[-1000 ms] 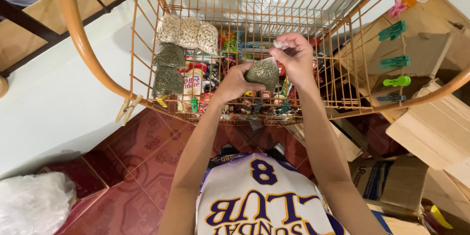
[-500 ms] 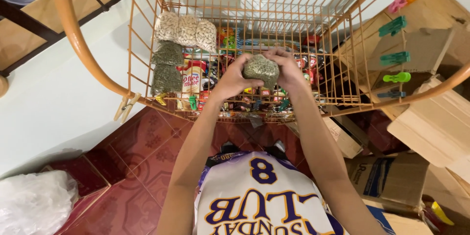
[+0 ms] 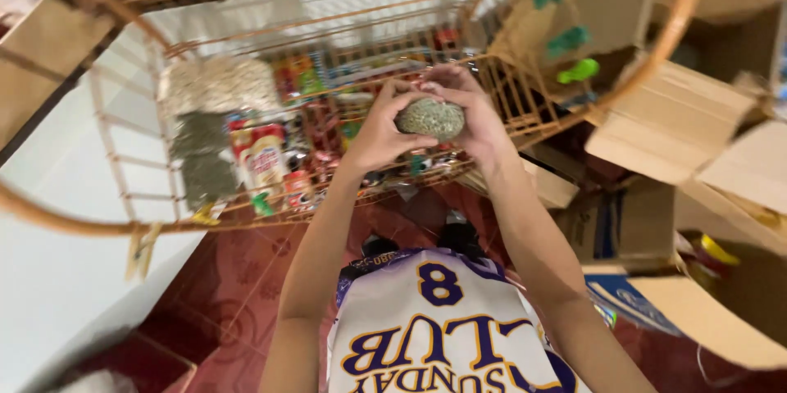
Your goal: Sorting small bags of mung beans and other dry goods from a wire basket into a cardboard box.
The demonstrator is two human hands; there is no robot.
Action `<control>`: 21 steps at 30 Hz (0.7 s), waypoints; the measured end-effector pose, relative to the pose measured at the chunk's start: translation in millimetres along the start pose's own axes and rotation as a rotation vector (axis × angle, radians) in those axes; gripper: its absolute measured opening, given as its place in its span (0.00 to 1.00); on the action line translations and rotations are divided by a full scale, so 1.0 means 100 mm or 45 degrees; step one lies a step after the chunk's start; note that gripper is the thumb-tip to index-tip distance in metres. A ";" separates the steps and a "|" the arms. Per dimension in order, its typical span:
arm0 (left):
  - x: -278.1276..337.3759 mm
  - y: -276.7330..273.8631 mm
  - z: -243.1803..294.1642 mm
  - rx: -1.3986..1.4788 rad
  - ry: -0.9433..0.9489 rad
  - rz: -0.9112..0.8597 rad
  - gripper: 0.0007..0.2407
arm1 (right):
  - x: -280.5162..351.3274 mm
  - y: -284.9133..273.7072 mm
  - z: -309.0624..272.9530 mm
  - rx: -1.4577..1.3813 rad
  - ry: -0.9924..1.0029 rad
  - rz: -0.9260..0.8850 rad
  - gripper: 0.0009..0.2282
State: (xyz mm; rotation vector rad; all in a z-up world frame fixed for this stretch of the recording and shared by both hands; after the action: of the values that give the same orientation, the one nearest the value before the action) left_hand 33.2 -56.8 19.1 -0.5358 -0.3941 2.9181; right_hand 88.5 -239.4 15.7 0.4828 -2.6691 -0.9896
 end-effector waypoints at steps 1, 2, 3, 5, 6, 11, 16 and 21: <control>-0.07 0.11 0.16 0.013 0.009 -0.029 0.27 | 0.11 -0.09 -0.12 -0.002 -0.021 0.026 0.12; -0.13 0.22 0.33 0.008 0.115 -0.006 0.26 | 0.23 -0.17 -0.25 0.122 -0.203 -0.003 0.11; -0.20 0.33 0.50 0.005 0.221 0.019 0.25 | 0.35 -0.25 -0.39 0.250 -0.382 -0.029 0.10; -0.29 0.63 0.53 0.128 0.184 -0.063 0.24 | 0.61 -0.51 -0.60 0.306 -0.473 0.016 0.09; -0.37 0.77 0.54 0.228 0.145 -0.121 0.23 | 0.70 -0.62 -0.73 0.359 -0.555 0.030 0.08; -0.64 1.43 0.84 0.274 0.036 -0.250 0.23 | 1.23 -1.10 -1.26 0.474 -0.823 -0.082 0.14; -0.88 2.27 0.90 0.594 -0.211 -0.285 0.23 | 1.64 -1.51 -1.80 0.882 -0.913 -0.119 0.27; -1.12 2.92 1.01 0.546 -0.143 -0.333 0.22 | 1.84 -2.26 -2.09 0.911 -0.872 0.139 0.25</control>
State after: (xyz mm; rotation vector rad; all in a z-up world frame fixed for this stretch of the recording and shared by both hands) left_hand 71.1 -380.2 64.8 -0.2369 0.1428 2.6668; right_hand 42.2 -593.6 41.0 0.1086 -3.6000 -0.1181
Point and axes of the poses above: each hand's wrist, its own x-axis away from the middle knuckle, its own y-axis out of the palm, z = x × y, the point moved 1 cm from there along -x, towards the middle knuckle, and after that the axes turned 8 degrees about -y, right-handed, at the moved point
